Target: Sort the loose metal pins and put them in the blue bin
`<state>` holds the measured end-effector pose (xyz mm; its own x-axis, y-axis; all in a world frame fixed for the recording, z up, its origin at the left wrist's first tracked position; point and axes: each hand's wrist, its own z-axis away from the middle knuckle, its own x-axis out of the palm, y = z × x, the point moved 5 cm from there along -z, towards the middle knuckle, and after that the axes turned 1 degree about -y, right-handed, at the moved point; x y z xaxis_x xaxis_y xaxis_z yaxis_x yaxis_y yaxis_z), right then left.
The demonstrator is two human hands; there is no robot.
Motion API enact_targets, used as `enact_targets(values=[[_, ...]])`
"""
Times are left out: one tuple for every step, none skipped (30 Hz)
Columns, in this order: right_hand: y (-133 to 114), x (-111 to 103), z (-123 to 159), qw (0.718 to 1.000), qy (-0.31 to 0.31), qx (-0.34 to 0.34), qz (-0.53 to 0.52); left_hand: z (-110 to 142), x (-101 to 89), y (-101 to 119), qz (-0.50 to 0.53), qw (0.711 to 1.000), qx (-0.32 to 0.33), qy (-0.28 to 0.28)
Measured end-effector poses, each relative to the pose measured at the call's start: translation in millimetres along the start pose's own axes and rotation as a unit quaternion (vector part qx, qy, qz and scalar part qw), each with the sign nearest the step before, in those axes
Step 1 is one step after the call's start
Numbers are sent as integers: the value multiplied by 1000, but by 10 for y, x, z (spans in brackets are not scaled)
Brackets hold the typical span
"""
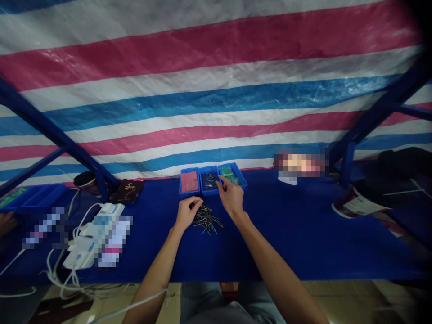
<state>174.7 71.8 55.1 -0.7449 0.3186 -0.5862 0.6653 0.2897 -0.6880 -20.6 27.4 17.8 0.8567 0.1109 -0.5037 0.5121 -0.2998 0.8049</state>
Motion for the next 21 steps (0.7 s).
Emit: enact_targets(values=[[30, 0, 44, 1000, -9, 2, 9, 1, -3, -5, 1, 1000, 0, 5], [67, -6, 116, 1000, -20, 4, 8, 2, -6, -10, 1, 1000, 0, 8], [108, -18, 212, 999, -35, 6, 3, 3, -6, -15, 1, 1000, -1, 9], [149, -39, 325, 999, -53, 7, -8, 3, -5, -20, 1, 1000, -1, 9], [182, -68, 446, 997, -73, 5, -24, 3, -3, -24, 1, 1000, -2, 7], [209, -105, 569, 995, -92, 1, -39, 3, -1, -27, 2, 1000, -4, 4], [229, -140, 688, 992, -116, -3, -52, 3, 0, -29, 3, 1000, -5, 3], [249, -180, 797, 989, -132, 1, -62, 2, 1, -28, 3, 1000, -6, 0], [264, -215, 895, 987, -146, 8, -70, 2, 1, -26, 4, 1000, -6, -1], [272, -240, 979, 984, -159, 13, -76, 2, 1, -24, 4, 1000, -6, -2], [277, -257, 1049, 983, -167, 19, -78, 1, 1, -22, 4, 1000, -5, -3], [279, -263, 1106, 982, -170, 24, -76, 1, 2, -21, 4, 1000, -4, -3], [278, -259, 1150, 982, -170, 26, -71, 2, 4, -21, 4, 1000, -4, -5], [275, -246, 1183, 984, -167, 26, -62, 2, 6, -23, 4, 1000, -3, -6], [269, -227, 1206, 985, -161, 23, -52, 3, 9, -26, 4, 1000, -2, -7], [262, -203, 1221, 987, -154, 19, -42, 3, 12, -29, 3, 1000, -1, -8], [256, -178, 1229, 989, -147, 15, -31, 4, 14, -32, 3, 1000, -1, -8], [250, -154, 1231, 990, -141, 13, -20, 5, 15, -36, 3, 1000, -1, -8], [244, -130, 1230, 990, -138, 13, -10, 6, 16, -39, 3, 1000, -2, -8], [239, -111, 1225, 991, -137, 13, 1, 6, 16, -42, 4, 1000, -3, -8], [233, -95, 1217, 990, -137, 13, 12, 7, 17, -43, 3, 1000, -4, -7]])
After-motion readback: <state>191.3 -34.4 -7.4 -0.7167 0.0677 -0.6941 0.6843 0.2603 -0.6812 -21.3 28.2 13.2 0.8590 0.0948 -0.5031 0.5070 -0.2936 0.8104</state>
